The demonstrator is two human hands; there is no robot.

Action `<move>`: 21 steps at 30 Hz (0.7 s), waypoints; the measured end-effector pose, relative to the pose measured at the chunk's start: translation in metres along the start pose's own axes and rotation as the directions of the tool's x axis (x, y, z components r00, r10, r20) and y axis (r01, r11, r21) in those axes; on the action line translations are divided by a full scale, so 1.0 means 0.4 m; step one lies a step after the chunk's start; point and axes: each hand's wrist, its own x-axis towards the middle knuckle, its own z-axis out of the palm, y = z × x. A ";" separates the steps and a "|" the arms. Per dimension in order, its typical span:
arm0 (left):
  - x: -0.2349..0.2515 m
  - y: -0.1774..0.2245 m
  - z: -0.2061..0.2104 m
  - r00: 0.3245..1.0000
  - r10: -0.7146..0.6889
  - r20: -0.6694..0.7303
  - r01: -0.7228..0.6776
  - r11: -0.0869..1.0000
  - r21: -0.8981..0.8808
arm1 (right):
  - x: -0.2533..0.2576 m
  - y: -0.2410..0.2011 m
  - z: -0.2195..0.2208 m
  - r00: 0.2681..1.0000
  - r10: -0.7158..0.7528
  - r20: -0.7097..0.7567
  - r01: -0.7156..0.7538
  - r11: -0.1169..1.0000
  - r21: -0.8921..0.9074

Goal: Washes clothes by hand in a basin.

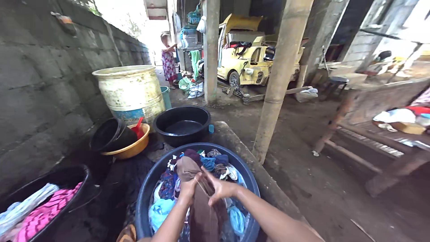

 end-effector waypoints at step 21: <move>-0.007 -0.041 -0.068 0.814 -0.168 0.556 -0.086 0.912 0.402 | 0.058 -0.104 0.021 0.705 0.165 -0.689 -0.148 0.985 0.084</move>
